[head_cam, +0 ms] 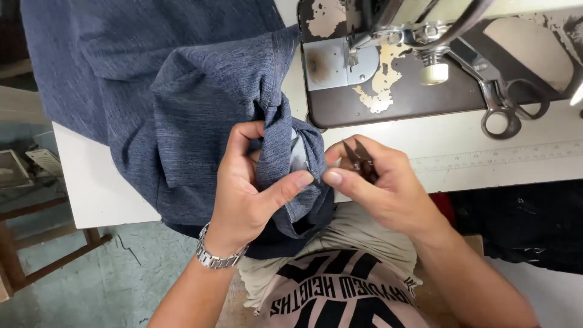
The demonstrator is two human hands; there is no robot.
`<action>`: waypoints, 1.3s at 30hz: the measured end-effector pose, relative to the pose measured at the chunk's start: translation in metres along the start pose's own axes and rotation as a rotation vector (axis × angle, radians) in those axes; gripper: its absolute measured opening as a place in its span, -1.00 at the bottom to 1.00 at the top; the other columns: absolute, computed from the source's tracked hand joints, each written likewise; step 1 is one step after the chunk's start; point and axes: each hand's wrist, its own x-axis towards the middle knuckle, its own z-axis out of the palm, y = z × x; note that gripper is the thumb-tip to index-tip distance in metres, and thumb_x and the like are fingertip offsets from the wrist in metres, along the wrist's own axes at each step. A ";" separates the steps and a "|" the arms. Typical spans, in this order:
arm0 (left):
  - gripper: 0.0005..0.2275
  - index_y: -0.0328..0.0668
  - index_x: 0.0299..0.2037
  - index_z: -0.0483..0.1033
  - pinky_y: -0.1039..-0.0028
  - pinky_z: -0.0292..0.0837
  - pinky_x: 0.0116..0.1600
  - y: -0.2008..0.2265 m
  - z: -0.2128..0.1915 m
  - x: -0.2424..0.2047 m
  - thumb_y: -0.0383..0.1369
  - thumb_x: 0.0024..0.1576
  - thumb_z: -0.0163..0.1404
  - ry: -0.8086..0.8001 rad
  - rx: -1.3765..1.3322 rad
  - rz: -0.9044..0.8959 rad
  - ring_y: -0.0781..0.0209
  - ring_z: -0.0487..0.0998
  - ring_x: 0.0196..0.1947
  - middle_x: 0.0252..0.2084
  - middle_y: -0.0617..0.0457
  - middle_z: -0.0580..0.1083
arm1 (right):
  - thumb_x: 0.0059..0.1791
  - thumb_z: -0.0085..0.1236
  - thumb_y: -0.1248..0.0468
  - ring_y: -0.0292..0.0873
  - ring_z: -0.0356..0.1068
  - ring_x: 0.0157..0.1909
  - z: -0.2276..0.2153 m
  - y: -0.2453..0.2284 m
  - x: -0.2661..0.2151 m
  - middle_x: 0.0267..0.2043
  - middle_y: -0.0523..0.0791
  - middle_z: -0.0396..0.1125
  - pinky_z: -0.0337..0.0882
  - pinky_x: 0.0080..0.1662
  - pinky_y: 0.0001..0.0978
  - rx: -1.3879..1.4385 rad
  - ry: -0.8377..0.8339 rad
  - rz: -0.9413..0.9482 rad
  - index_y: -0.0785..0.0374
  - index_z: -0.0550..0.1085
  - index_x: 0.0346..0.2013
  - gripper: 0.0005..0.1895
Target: Trimming loose threads and excess fabric from a blue garment using manual thread snips.
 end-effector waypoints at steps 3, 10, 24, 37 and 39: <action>-0.36 -0.17 0.37 0.37 0.35 0.78 0.09 0.003 0.008 -0.001 -0.31 0.18 0.51 0.038 -0.098 -0.035 0.22 0.79 -0.13 -0.08 -0.01 0.74 | 0.30 0.37 0.20 -0.37 0.28 -0.37 0.006 0.001 0.003 -0.40 -0.26 0.38 0.33 -0.26 -0.46 0.076 0.000 -0.060 0.16 0.59 -0.14 -0.82; -0.43 -0.11 0.36 0.36 0.36 0.82 0.17 -0.020 0.029 0.012 -0.34 0.25 0.46 0.154 0.004 0.013 0.24 0.81 -0.01 0.07 -0.08 0.75 | 0.35 0.31 0.13 -0.36 0.36 -0.30 -0.011 0.017 0.002 -0.27 -0.26 0.45 0.42 -0.20 -0.43 -0.184 0.190 -0.096 0.18 0.56 0.10 -0.81; -0.42 -0.11 0.35 0.33 0.39 0.77 0.21 -0.022 0.043 0.016 -0.29 0.26 0.46 0.115 0.000 0.020 0.26 0.77 0.00 0.05 -0.05 0.74 | 0.24 0.42 0.22 -0.32 0.21 -0.43 -0.027 0.008 -0.004 -0.40 -0.26 0.39 0.27 -0.34 -0.43 -0.228 0.105 -0.250 0.25 0.57 -0.17 -0.78; -0.42 -0.11 0.34 0.34 0.41 0.72 0.19 -0.021 0.041 0.015 -0.25 0.25 0.46 0.109 0.007 -0.004 0.30 0.71 -0.02 0.01 0.02 0.71 | 0.32 0.30 0.26 -0.16 0.20 -0.46 -0.026 0.004 0.013 -0.46 -0.13 0.30 0.24 -0.34 -0.26 -0.332 0.008 -0.416 0.36 0.61 -0.22 -0.73; -0.42 -0.10 0.35 0.34 0.44 0.72 0.18 -0.020 0.039 0.015 -0.26 0.26 0.47 0.114 0.056 0.011 0.33 0.72 -0.04 0.02 0.02 0.73 | 0.32 0.28 0.29 -0.15 0.31 -0.43 -0.026 0.008 0.012 -0.42 -0.09 0.40 0.33 -0.28 -0.25 -0.287 0.050 -0.403 0.40 0.64 -0.20 -0.73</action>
